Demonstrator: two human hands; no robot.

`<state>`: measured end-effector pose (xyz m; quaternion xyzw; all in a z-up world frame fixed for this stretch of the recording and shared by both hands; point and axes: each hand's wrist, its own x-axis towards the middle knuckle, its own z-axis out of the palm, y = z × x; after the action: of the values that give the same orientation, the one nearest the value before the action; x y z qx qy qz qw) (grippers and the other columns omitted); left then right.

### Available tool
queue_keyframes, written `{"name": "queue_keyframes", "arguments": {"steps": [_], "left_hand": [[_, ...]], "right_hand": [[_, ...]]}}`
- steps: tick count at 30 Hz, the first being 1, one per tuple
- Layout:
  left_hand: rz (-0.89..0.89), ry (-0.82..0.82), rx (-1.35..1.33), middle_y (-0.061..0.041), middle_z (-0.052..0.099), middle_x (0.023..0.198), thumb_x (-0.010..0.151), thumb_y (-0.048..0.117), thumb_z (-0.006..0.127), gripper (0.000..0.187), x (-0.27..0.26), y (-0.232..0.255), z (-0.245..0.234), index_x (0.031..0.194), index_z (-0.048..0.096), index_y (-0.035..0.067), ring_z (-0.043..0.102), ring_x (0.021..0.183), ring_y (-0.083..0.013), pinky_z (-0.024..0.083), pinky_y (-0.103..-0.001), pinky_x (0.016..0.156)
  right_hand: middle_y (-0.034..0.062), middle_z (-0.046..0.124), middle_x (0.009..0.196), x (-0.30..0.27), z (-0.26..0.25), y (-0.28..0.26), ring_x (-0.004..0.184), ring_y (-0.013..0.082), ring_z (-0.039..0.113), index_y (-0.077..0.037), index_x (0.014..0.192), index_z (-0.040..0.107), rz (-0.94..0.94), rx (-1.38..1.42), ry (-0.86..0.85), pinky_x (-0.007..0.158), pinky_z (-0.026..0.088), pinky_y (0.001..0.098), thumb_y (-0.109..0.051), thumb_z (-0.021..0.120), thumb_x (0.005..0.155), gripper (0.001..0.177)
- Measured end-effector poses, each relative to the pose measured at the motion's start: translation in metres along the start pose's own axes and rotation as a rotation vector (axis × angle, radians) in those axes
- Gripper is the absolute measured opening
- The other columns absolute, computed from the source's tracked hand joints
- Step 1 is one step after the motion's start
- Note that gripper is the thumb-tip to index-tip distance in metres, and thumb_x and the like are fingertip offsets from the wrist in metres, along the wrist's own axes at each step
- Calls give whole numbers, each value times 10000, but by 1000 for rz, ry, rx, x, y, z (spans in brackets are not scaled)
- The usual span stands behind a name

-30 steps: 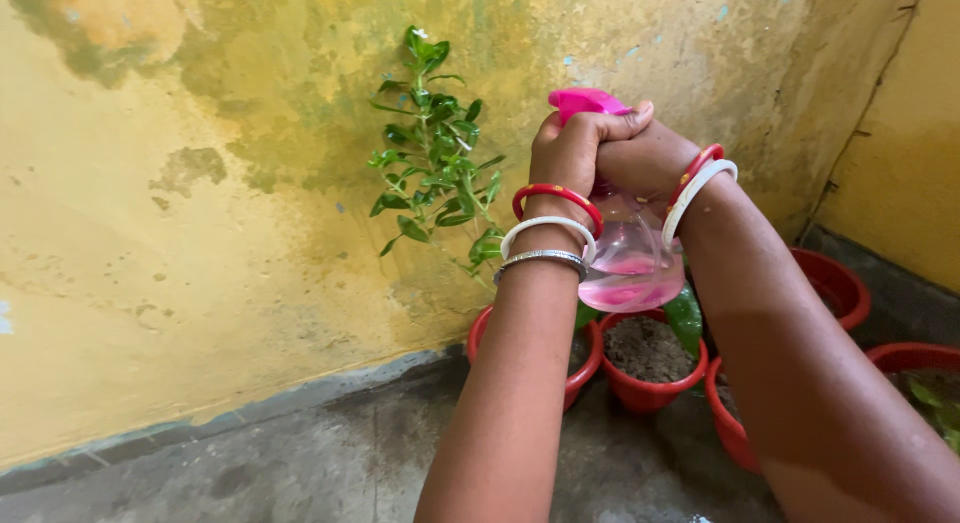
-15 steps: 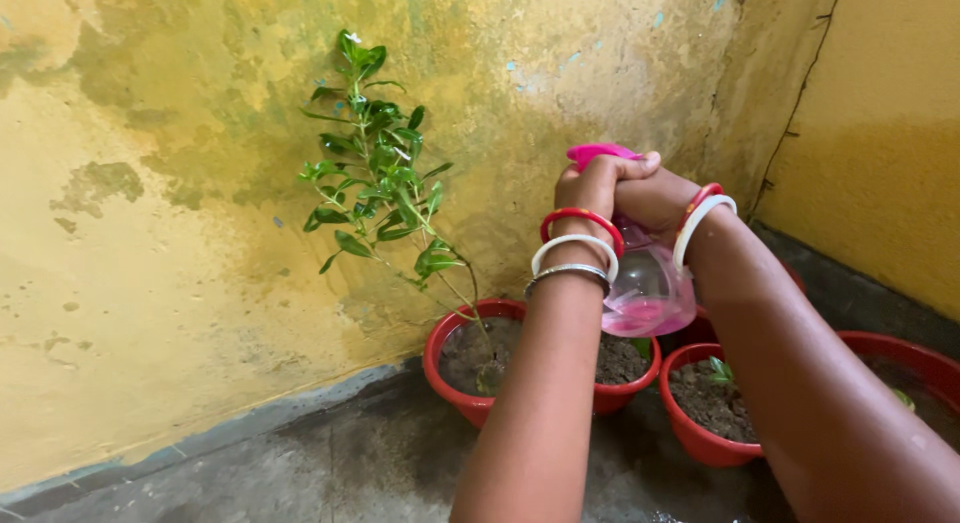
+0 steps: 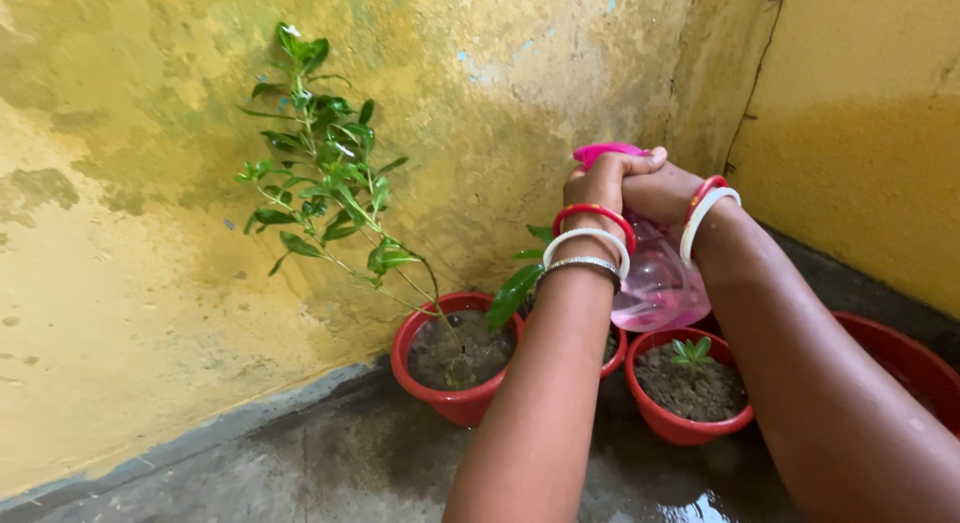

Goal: The person sprays water on different potted plants in a line on the floor using a spray bottle.

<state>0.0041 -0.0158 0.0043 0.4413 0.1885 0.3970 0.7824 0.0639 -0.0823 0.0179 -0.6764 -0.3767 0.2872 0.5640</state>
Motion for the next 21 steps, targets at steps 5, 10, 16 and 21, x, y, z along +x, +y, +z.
{"name": "queue_keyframes", "arguments": {"steps": [5,10,16,21], "left_hand": [[-28,-52,41,-183,756,977,535,130,871,447,0,-4,-1,925,757,-55,687,880,-273,506,-343,858],[-99,-13,206,-197,758,1065,539,236,864,567,-6,-7,0,1004,781,-78,685,977,-293,482,-364,916],[-39,4,237,-216,731,1094,588,260,889,585,-2,-11,-1,1043,749,-81,670,1049,-293,434,-343,1004],[-18,-71,31,-147,747,910,570,158,874,384,-1,-11,-6,890,730,2,694,822,-262,520,-352,817]], "right_hand": [[106,737,1025,9,-7,11,876,177,683,-65,1147,687,13,-63,76,730,570,374,-159,679,864,298],[104,740,1007,-1,-11,11,850,179,688,-67,1124,677,88,-58,57,712,571,379,-186,680,873,277],[113,729,951,-2,-12,9,768,178,668,-54,1070,675,52,-84,-59,649,547,369,-175,674,887,219],[103,735,970,3,-5,15,794,175,692,-66,1087,688,30,20,32,660,574,365,-150,679,859,243]]}}
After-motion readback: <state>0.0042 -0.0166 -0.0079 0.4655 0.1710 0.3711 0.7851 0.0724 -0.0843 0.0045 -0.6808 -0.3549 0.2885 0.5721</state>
